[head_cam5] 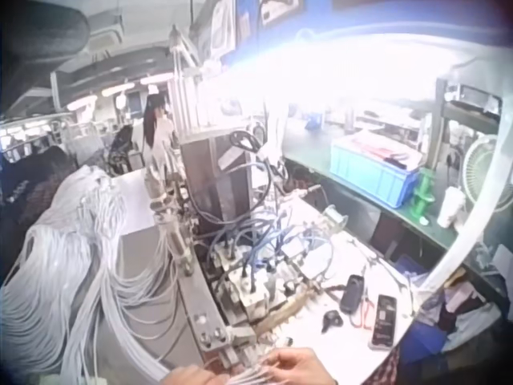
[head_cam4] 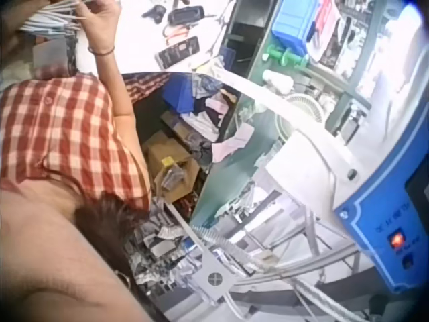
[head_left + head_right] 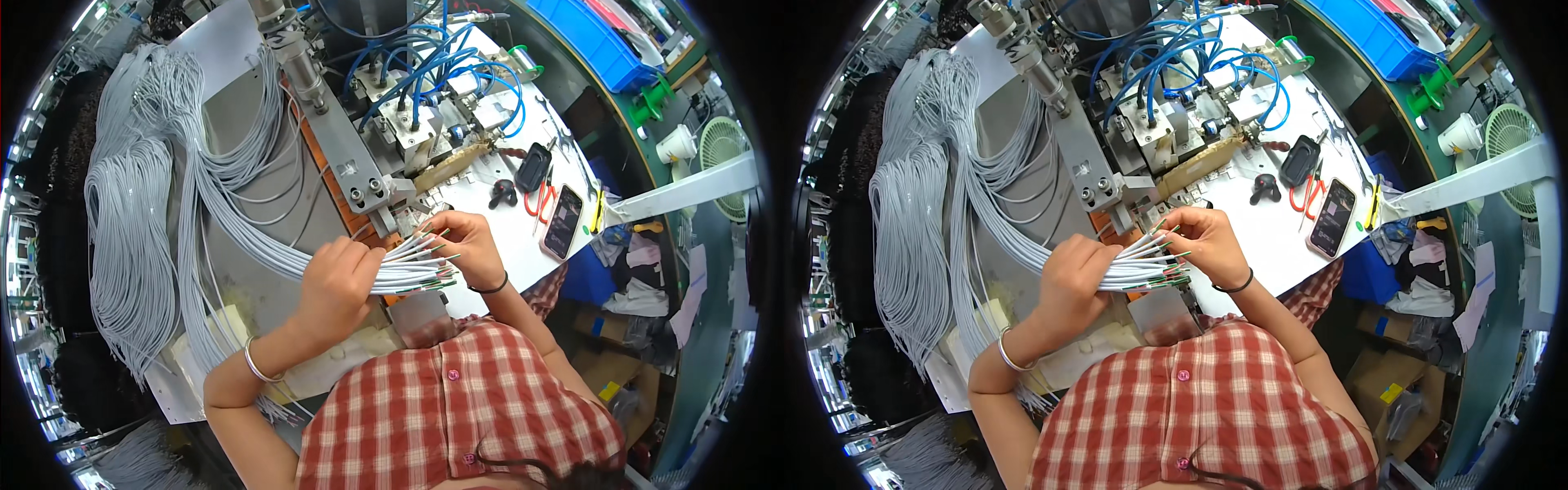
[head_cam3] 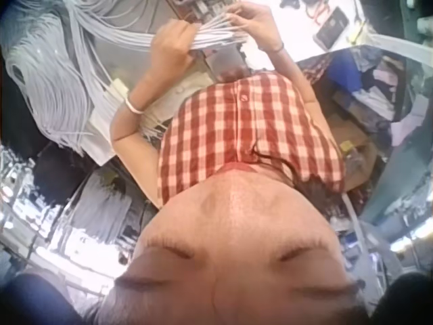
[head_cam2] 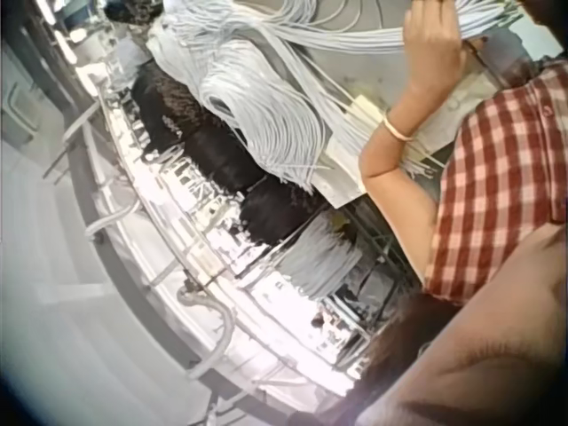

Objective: The person positions cable ends into a machine fixture and organizes the exposed inner wires of the cables by hand.

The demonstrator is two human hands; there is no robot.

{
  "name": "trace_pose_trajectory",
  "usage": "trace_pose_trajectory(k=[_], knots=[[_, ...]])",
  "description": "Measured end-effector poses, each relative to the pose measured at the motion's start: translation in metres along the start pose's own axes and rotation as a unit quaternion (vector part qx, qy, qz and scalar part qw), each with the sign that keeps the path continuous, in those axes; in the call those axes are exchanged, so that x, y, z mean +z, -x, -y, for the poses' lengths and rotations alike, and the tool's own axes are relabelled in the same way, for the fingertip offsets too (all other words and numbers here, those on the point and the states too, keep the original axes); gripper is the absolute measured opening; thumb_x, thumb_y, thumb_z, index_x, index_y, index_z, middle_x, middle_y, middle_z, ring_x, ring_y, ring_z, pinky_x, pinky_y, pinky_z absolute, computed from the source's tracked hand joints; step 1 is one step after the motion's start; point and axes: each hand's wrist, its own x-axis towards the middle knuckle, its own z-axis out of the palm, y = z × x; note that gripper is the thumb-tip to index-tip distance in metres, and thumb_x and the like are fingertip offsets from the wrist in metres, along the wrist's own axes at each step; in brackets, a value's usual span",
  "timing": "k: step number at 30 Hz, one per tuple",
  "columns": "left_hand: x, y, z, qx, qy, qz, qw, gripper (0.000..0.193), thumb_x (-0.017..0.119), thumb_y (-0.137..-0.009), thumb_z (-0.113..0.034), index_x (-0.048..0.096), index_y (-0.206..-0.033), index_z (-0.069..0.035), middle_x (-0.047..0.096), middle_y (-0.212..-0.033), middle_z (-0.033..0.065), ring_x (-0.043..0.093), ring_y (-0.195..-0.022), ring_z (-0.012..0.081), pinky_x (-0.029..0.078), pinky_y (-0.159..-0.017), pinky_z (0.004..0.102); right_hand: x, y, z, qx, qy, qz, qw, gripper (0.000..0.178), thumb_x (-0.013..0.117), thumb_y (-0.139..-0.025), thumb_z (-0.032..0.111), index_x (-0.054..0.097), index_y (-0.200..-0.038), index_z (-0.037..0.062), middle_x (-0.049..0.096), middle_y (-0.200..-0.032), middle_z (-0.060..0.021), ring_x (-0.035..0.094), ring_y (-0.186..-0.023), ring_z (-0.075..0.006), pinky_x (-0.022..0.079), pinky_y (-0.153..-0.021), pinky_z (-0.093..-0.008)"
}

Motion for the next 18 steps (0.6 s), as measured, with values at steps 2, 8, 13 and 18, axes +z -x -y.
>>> trace_pose_trajectory(k=[2,8,13,18], knots=[[-0.003,0.001,0.000,-0.022,0.029,0.055,0.998,0.038,0.065,-0.055,0.001,0.059,-0.092,0.000,0.055,-0.076,0.0091,0.052,-0.074,0.0273,0.042,-0.064,0.0369,0.002,0.001,0.006,0.026,0.017,-0.001,1.000,0.008,0.063,-0.084,-0.001,0.064,-0.091,-0.0049,0.065,-0.083,-0.0033,0.059,-0.070,-0.0054,0.047,-0.060,-0.0184],[-0.002,0.002,0.000,-0.069,0.040,0.064,0.995,0.022,0.060,-0.056,0.004,0.049,-0.073,-0.002,0.051,-0.071,0.0111,0.049,-0.072,0.0288,0.041,-0.061,0.0382,0.007,0.005,0.010,0.039,0.055,-0.010,0.998,0.011,0.064,-0.082,-0.001,0.065,-0.091,-0.0060,0.066,-0.080,-0.0052,0.061,-0.070,-0.0075,0.049,-0.064,-0.0200],[-0.004,0.002,0.000,-0.067,0.035,0.033,0.997,0.024,0.061,-0.055,0.004,0.051,-0.075,-0.003,0.052,-0.071,0.0105,0.049,-0.072,0.0287,0.041,-0.060,0.0383,0.009,0.003,0.010,0.015,0.030,0.004,0.999,0.010,0.062,-0.083,-0.001,0.064,-0.091,-0.0063,0.067,-0.082,-0.0057,0.063,-0.073,-0.0081,0.050,-0.064,-0.0202],[-0.006,0.001,0.000,-0.065,0.064,0.048,0.995,0.024,0.061,-0.055,0.004,0.052,-0.075,-0.003,0.051,-0.071,0.0098,0.049,-0.072,0.0286,0.041,-0.061,0.0384,-0.002,-0.001,0.010,0.110,-0.102,0.120,0.981,0.008,0.062,-0.083,0.000,0.064,-0.089,-0.0052,0.067,-0.081,-0.0065,0.063,-0.071,-0.0086,0.051,-0.063,-0.0204]])
